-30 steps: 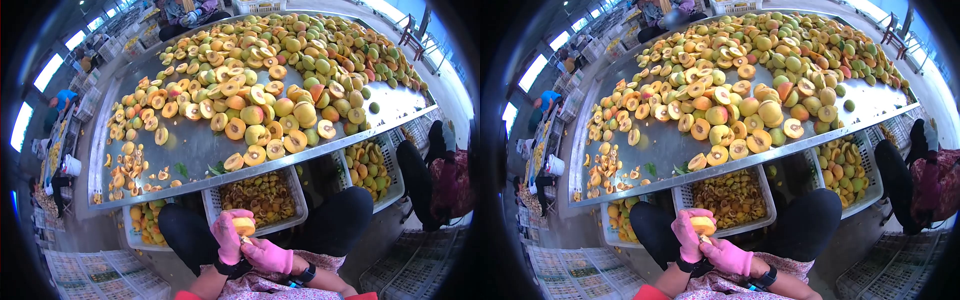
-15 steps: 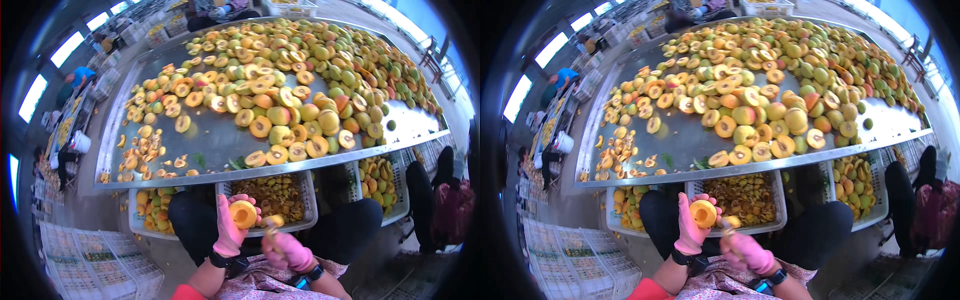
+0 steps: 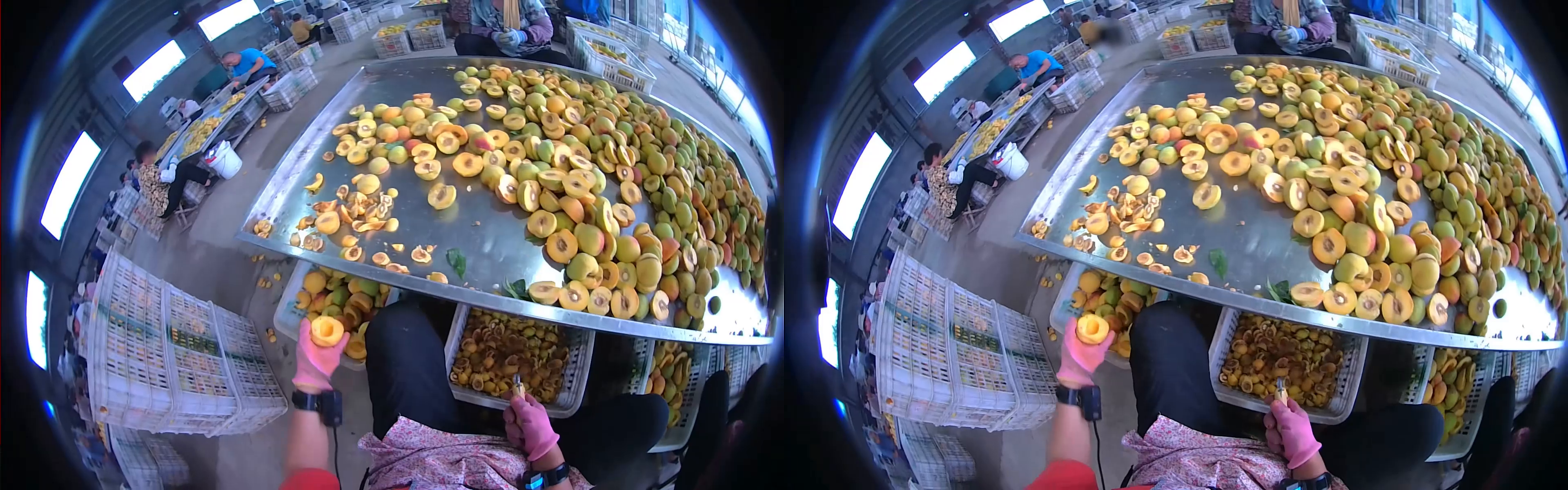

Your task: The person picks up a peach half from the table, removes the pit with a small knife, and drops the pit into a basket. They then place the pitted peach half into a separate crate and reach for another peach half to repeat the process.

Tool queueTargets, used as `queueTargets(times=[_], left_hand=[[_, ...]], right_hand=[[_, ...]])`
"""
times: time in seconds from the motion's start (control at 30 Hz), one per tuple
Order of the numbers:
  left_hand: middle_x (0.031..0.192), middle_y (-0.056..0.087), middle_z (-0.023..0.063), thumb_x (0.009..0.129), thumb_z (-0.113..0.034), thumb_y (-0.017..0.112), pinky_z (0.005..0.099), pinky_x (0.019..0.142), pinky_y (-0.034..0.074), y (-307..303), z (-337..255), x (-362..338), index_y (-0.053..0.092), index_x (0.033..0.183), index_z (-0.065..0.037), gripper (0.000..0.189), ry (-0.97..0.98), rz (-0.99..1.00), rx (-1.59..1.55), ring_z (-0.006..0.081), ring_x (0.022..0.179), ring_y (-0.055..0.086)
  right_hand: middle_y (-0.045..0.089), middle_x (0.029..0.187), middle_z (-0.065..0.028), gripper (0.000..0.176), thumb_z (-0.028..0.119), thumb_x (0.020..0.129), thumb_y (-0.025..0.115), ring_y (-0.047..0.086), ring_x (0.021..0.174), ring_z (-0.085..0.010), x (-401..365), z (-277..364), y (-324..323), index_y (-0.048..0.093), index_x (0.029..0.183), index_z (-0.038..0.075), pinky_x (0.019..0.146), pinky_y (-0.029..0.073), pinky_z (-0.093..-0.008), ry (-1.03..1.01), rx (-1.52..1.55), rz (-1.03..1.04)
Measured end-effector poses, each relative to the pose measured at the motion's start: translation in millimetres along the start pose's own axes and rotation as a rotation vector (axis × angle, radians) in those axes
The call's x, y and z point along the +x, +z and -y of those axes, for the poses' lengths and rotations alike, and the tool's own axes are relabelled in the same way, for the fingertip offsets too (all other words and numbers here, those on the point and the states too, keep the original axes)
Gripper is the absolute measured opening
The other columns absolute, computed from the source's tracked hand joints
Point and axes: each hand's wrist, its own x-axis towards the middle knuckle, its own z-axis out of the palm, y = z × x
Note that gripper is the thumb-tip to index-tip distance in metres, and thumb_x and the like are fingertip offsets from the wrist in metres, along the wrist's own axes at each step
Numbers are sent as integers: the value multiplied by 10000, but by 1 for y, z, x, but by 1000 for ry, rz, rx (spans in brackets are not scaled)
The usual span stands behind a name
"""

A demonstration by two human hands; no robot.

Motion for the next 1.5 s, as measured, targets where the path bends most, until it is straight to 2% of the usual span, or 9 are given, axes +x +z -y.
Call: queueTargets(times=[0.07, 0.17, 0.4, 0.67, 0.77, 0.93, 1.03, 1.2, 1.5], left_hand=[[1209, 629, 122, 956, -287, 682, 385, 930, 524, 1, 42, 23, 549, 1235, -13, 413, 59, -14, -98, 234, 1109, 632], [1121, 651, 97, 958, -136, 669, 330, 917, 508, 15, 56, 96, 540, 1219, 16, 329, -656, -402, -953, 209, 1085, 626], [1345, 589, 220, 926, -145, 575, 448, 1117, 372, 87, 212, 187, 577, 1328, -5, 426, 288, 142, 809, 430, 1252, 523], [1153, 709, 151, 915, -341, 601, 428, 905, 519, 52, 54, 164, 681, 1199, -82, 393, 13, 603, 764, 331, 1087, 655], [1059, 731, 124, 944, -372, 580, 418, 852, 535, 8, -55, 154, 693, 1175, -84, 387, -209, 917, 786, 308, 994, 679], [911, 714, 116, 977, -377, 556, 424, 777, 523, 3, -196, 172, 699, 1088, -73, 353, -414, 968, 13, 322, 848, 671], [888, 707, 82, 987, -365, 555, 424, 768, 521, 73, -242, 204, 693, 1080, -91, 321, 387, 833, 295, 307, 843, 671], [1215, 677, 166, 963, -361, 582, 443, 1012, 464, 242, -241, 276, 592, 1312, -41, 473, 678, 480, 573, 350, 1179, 609], [1323, 617, 212, 729, -315, 772, 402, 1076, 453, 303, -281, 263, 627, 1313, -84, 644, 333, 716, 618, 335, 1281, 559]], right_hand=[[530, 730, -4, 255, 293, 1025, 551, 365, 402, -94, 0, -1, 2, 554, 1205, 112, 374, 284, -265, 11, -41, -8], [532, 734, -7, 257, 290, 1023, 552, 367, 401, -100, -2, 0, 6, 560, 1198, 102, 373, 287, -269, 16, -48, -52], [534, 740, -12, 258, 278, 1025, 555, 390, 412, -106, 3, -4, 5, 561, 1200, 89, 377, 295, -277, -9, -28, -140], [594, 785, -47, 306, 296, 979, 621, 522, 507, -135, 14, -2, -2, 555, 1193, 88, 445, 423, -313, -14, -94, -158], [677, 870, -144, 395, 335, 955, 629, 679, 721, -277, 41, -29, -25, 543, 1215, 50, 659, 542, -406, -468, -623, -431], [680, 1137, -279, 592, 505, 966, 488, 643, 1086, -430, 29, -9, -31, 543, 1289, 12, 941, 490, -519, -34, -1382, -278], [697, 1045, -255, 505, 452, 979, 524, 660, 1026, -428, 21, -13, -35, 551, 1261, 33, 880, 509, -509, -115, -1365, -312], [712, 924, -255, 623, 515, 1017, 418, 676, 887, -449, 5, -13, -42, 517, 1356, 2, 788, 527, -542, -324, -1304, -293], [706, 952, -267, 590, 549, 993, 472, 670, 925, -457, -3, -7, -43, 597, 1229, 23, 807, 520, -541, -454, -1201, -196]])
